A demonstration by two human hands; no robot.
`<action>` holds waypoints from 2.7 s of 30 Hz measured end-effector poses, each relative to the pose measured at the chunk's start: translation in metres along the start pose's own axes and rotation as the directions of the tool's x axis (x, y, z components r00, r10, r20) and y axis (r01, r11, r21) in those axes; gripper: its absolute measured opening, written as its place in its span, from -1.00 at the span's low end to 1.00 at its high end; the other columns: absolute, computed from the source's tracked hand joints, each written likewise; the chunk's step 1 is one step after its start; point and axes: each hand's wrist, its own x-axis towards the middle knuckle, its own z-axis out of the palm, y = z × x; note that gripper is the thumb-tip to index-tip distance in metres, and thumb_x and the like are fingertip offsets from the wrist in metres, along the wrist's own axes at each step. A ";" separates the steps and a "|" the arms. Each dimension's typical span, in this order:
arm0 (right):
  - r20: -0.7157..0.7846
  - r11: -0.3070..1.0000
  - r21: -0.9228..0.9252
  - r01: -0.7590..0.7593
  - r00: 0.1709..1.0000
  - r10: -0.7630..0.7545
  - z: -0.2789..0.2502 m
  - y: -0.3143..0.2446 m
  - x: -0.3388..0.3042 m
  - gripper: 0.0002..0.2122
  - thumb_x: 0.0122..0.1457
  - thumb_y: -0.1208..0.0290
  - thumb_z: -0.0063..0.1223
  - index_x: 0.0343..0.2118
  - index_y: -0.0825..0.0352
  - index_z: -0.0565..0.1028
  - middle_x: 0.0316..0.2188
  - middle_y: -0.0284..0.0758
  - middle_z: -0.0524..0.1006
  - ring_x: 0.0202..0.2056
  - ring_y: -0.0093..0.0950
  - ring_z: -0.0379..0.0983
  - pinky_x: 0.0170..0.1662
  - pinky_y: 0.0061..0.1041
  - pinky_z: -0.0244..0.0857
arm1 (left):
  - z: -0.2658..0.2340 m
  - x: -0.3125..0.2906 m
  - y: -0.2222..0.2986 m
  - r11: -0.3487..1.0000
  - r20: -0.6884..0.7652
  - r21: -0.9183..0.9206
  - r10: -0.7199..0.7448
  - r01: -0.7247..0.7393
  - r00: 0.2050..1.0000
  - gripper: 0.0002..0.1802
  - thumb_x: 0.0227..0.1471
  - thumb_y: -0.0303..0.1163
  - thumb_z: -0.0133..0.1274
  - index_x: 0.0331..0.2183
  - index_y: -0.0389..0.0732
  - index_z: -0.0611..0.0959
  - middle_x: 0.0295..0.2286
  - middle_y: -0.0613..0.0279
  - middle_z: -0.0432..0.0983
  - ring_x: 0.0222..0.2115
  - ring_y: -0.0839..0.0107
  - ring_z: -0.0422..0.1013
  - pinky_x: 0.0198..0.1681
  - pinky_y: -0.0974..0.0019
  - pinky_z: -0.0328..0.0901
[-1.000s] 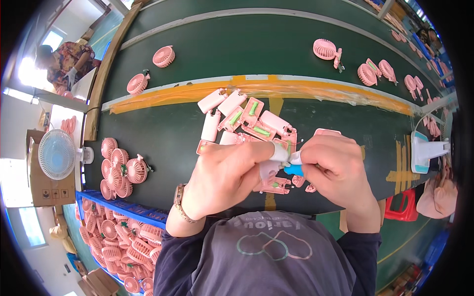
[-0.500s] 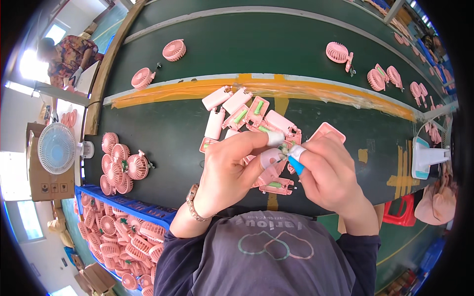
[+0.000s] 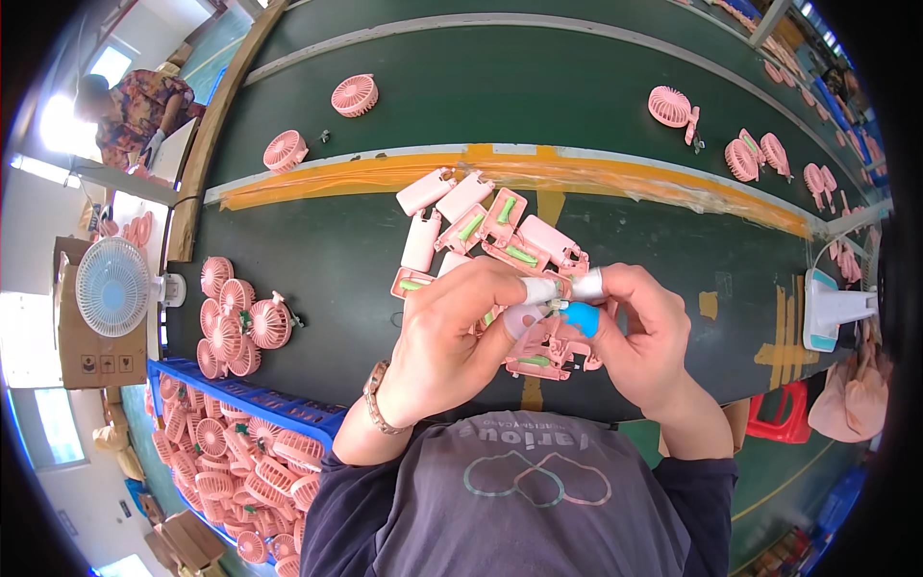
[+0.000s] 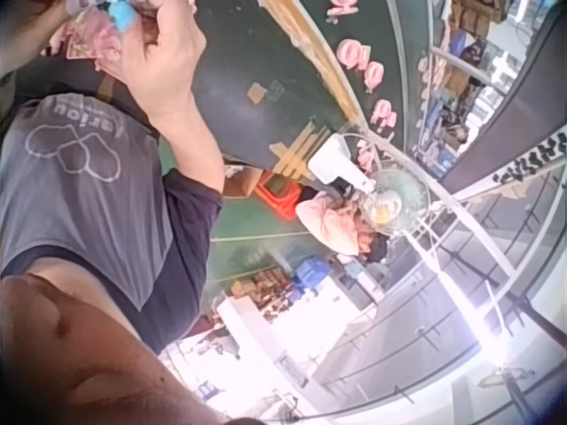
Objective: Assembling components of small pink handheld fans on a factory production line.
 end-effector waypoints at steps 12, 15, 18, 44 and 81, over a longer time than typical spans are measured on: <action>-0.093 0.945 -0.120 0.306 0.944 -0.317 0.000 0.014 -0.010 -0.87 -0.06 0.77 0.05 -0.44 0.45 0.45 -0.53 -0.23 0.50 -0.58 -0.60 0.43 -0.55 -0.66 0.24 | 0.009 0.003 0.011 0.987 -0.026 0.099 0.127 -0.124 0.992 -0.82 -0.17 -0.68 0.12 -0.41 -0.30 0.53 -0.52 0.16 0.45 -0.52 0.33 0.40 -0.46 0.37 0.28; -0.072 0.985 -0.011 0.173 0.982 -0.173 -0.002 0.012 -0.009 -0.89 -0.05 0.76 0.04 -0.46 0.44 0.44 -0.54 -0.25 0.50 -0.58 -0.64 0.42 -0.55 -0.67 0.24 | 0.004 0.002 0.006 0.990 0.022 0.081 0.115 -0.117 0.993 -0.79 -0.18 -0.71 0.09 -0.39 -0.29 0.53 -0.51 0.16 0.43 -0.51 0.29 0.41 -0.49 0.33 0.29; 0.023 0.982 0.179 -0.064 0.998 0.060 -0.009 0.010 -0.007 -0.91 -0.02 0.74 0.04 -0.47 0.44 0.42 -0.54 -0.29 0.50 -0.58 -0.68 0.42 -0.56 -0.69 0.25 | 0.001 0.005 0.007 0.991 0.081 0.055 0.119 -0.123 0.990 -0.80 -0.19 -0.72 0.09 -0.41 -0.31 0.52 -0.53 0.16 0.41 -0.52 0.28 0.40 -0.49 0.32 0.29; -0.456 0.950 0.203 -0.237 0.836 0.305 -0.034 0.145 0.134 -0.72 0.17 0.43 0.01 -0.08 0.41 0.42 -0.20 -0.32 0.48 -0.15 -0.56 0.39 -0.05 -0.61 0.20 | 0.051 0.204 -0.135 0.969 -0.091 0.230 0.113 -0.090 0.989 -0.89 -0.09 -0.58 0.04 -0.41 -0.35 0.59 -0.44 0.00 0.52 -0.40 0.23 0.49 -0.30 0.29 0.37; -0.321 0.879 -0.103 -0.466 0.852 0.414 -0.090 0.110 -0.073 -0.87 0.22 0.60 -0.17 -0.20 0.42 0.40 -0.40 -0.37 0.45 -0.40 -0.66 0.34 -0.37 -0.71 0.30 | -0.089 0.061 -0.229 0.343 -0.574 0.560 -0.496 0.754 0.652 -0.63 -0.07 -0.15 0.11 -0.21 -0.12 0.58 -0.30 0.09 0.53 -0.24 0.13 0.48 -0.18 0.00 0.29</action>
